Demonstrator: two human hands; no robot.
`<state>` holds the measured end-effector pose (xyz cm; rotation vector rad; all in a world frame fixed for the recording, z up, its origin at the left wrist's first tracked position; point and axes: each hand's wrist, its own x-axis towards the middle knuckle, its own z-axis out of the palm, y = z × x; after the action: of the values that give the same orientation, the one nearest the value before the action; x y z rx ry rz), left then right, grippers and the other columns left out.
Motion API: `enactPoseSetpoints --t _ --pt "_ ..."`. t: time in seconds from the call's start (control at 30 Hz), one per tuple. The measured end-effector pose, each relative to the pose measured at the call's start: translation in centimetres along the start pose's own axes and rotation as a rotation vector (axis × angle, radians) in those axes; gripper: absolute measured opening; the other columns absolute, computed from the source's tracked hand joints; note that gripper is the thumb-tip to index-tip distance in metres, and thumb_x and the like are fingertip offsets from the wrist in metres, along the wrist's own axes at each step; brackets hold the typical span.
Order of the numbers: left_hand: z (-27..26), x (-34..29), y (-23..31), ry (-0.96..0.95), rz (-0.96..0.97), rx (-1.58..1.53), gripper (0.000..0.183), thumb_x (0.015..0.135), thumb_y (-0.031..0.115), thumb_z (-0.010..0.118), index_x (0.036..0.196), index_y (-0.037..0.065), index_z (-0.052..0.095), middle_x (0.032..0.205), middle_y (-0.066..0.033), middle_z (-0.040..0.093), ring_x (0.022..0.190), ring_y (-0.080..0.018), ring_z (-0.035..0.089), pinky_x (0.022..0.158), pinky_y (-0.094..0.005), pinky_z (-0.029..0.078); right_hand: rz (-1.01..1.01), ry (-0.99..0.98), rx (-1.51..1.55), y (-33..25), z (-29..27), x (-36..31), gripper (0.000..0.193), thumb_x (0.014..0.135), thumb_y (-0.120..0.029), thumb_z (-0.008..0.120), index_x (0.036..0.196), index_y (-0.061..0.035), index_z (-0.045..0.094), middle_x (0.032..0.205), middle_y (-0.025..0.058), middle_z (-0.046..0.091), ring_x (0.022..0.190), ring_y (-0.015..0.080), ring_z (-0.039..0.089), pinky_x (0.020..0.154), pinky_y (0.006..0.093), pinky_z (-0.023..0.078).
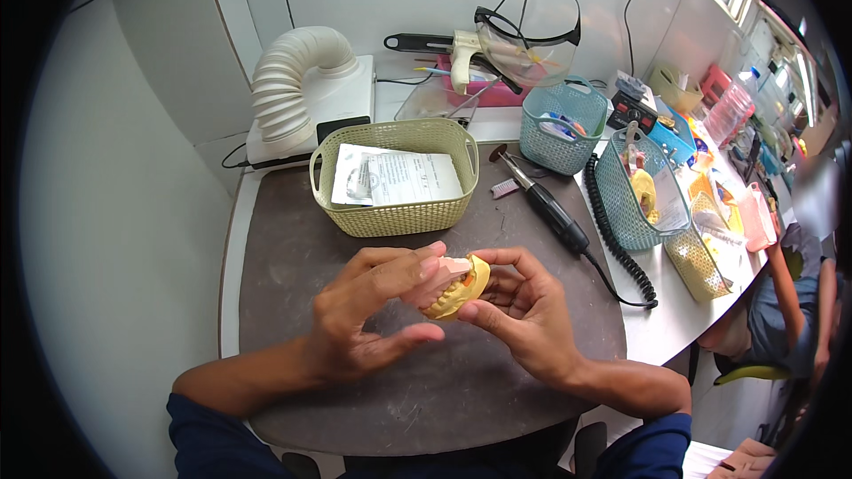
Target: The person uses a rotary grinding tool to trim and smooth the edges of a yellow denture base. They repeatedly separate the upper and lower denture halves, grind specific areas, and reassemble them to check the fit. The person continues this cycle of grinding and checking throughout the clip.
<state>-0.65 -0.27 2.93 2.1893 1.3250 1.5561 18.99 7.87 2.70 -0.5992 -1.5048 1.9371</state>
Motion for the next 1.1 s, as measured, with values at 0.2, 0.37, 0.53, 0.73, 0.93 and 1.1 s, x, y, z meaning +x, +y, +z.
enactPoseSetpoints --t 0.2,0.37,0.53,0.73,0.93,1.1 --pt "0.3 -0.7 0.1 0.093 -0.189 -0.203 0.036 0.08 0.0 0.074 0.115 0.0 0.063 0.115 -0.0194 0.067 0.095 -0.0231 0.068 0.086 -0.0334 0.054 -0.046 0.027 -0.011 -0.2 0.1 0.1 0.049 0.089 -0.003 0.068 0.132 0.0028 0.046 0.108 0.0137 0.064 0.099 0.0171 0.066 0.085 0.0277 0.055" --pt "0.1 -0.8 0.7 0.071 -0.342 -0.32 0.037 0.08 0.0 0.075 0.115 -0.001 0.064 0.116 -0.0191 0.067 0.1 -0.0215 0.067 0.089 -0.0317 0.053 -0.09 0.019 -0.045 0.0 -0.3 -0.1 0.044 0.089 -0.003 0.068 0.128 0.004 0.052 0.107 0.0121 0.065 0.099 0.0161 0.065 0.087 0.0276 0.055" --pt "0.4 -1.3 0.3 0.076 -0.322 -0.349 0.04 0.079 0.0 0.077 0.117 -0.002 0.064 0.115 -0.0204 0.067 0.102 -0.023 0.067 0.091 -0.0316 0.052 -0.1 0.023 -0.056 -0.2 -0.3 -0.4 0.042 0.088 -0.005 0.07 0.126 0.0041 0.056 0.105 0.0107 0.067 0.097 0.0148 0.066 0.087 0.0269 0.055" --pt "0.6 -1.4 0.5 0.086 -0.354 -0.386 0.037 0.078 0.001 0.078 0.113 -0.003 0.065 0.115 -0.0211 0.067 0.103 -0.0237 0.066 0.091 -0.0327 0.052 -0.098 0.018 -0.104 -0.2 -0.7 -0.5 0.042 0.087 -0.005 0.071 0.125 0.0038 0.058 0.102 0.0101 0.067 0.093 0.014 0.066 0.083 0.0261 0.055" --pt "0.7 -1.5 0.5 0.101 -0.331 -0.397 0.036 0.077 0.001 0.079 0.11 -0.004 0.065 0.113 -0.0207 0.067 0.101 -0.0235 0.067 0.09 -0.033 0.052 -0.106 0.01 -0.137 -0.2 -0.9 -0.5 0.041 0.086 -0.006 0.073 0.123 0.0035 0.059 0.102 0.0101 0.067 0.09 0.0134 0.067 0.079 0.0249 0.056" --pt "0.5 -1.6 0.5 0.104 -0.291 -0.375 0.038 0.075 0.001 0.08 0.109 -0.003 0.066 0.112 -0.021 0.067 0.1 -0.0245 0.067 0.089 -0.0333 0.053 -0.136 0.003 -0.173 -0.4 -0.8 -0.5 0.041 0.085 -0.007 0.073 0.123 0.0021 0.061 0.1 0.0085 0.065 0.091 0.0145 0.067 0.079 0.025 0.056"
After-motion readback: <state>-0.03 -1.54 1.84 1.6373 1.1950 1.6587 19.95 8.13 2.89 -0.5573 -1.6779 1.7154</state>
